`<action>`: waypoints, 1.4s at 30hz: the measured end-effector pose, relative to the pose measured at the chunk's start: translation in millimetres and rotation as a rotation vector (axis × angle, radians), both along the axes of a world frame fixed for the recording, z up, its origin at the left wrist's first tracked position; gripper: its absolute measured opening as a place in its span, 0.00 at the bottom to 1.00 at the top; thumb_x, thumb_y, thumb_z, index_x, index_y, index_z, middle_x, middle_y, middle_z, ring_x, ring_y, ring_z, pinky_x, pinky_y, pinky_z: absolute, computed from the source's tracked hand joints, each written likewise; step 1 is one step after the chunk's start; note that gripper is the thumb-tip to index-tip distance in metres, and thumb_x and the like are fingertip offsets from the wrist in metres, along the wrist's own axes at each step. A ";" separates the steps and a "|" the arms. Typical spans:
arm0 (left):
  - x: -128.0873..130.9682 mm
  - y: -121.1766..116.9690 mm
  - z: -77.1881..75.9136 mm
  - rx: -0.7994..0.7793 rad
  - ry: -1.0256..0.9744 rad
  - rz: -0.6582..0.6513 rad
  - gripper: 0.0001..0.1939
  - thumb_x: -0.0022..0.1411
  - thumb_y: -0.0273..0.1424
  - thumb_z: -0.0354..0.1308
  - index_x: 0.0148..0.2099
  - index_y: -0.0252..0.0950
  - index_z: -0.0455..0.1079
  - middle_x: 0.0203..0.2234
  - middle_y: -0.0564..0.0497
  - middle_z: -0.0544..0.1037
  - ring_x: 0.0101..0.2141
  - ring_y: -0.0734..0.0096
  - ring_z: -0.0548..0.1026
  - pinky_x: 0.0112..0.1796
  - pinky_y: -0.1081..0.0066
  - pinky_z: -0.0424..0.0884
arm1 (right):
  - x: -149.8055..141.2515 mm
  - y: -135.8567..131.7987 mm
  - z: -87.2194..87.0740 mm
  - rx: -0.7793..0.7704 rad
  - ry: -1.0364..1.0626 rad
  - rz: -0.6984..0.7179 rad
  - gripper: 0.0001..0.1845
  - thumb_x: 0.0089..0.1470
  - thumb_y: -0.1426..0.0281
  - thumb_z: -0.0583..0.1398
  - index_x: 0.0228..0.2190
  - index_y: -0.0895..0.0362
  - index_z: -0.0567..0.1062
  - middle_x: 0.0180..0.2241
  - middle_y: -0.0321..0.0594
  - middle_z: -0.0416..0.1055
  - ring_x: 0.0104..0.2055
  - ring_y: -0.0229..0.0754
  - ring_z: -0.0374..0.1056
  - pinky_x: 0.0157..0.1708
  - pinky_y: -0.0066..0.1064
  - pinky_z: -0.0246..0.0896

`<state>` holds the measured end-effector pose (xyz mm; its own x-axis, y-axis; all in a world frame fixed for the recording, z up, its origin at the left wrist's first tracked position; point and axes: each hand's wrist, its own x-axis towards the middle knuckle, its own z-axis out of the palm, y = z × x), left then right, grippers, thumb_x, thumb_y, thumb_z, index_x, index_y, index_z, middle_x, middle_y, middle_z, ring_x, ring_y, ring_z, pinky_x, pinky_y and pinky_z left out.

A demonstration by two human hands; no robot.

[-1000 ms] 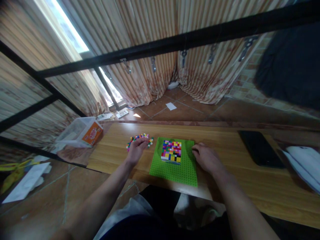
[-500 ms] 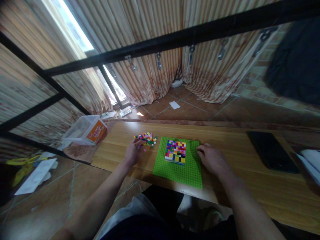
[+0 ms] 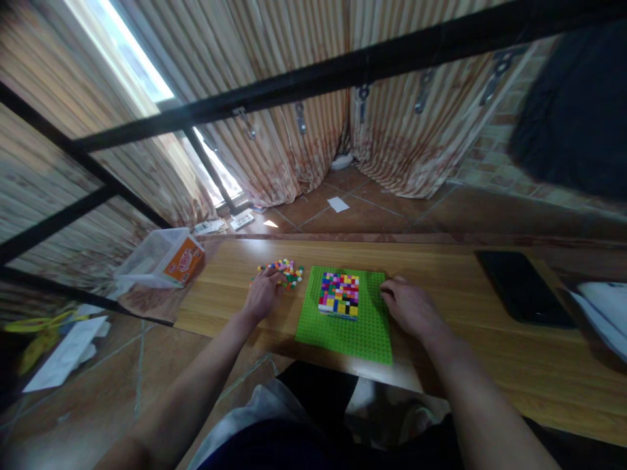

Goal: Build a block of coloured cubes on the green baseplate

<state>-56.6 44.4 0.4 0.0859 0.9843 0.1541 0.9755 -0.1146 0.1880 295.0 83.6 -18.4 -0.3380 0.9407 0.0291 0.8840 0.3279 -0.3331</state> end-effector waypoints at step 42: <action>78.4 5.9 32.0 -0.079 -0.529 -0.217 0.06 0.63 0.27 0.55 0.34 0.36 0.72 0.26 0.54 0.76 0.27 0.74 0.73 0.31 0.75 0.65 | -6.8 -2.1 15.9 -0.087 -0.030 -0.017 0.13 0.61 0.70 0.53 0.38 0.56 0.79 0.42 0.46 0.74 0.41 0.46 0.71 0.43 0.34 0.61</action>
<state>21.8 50.3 32.5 0.2182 0.9630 0.1580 0.7025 -0.2674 0.6596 288.1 81.5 -2.4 -0.3216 0.9448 -0.0629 0.8991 0.2838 -0.3333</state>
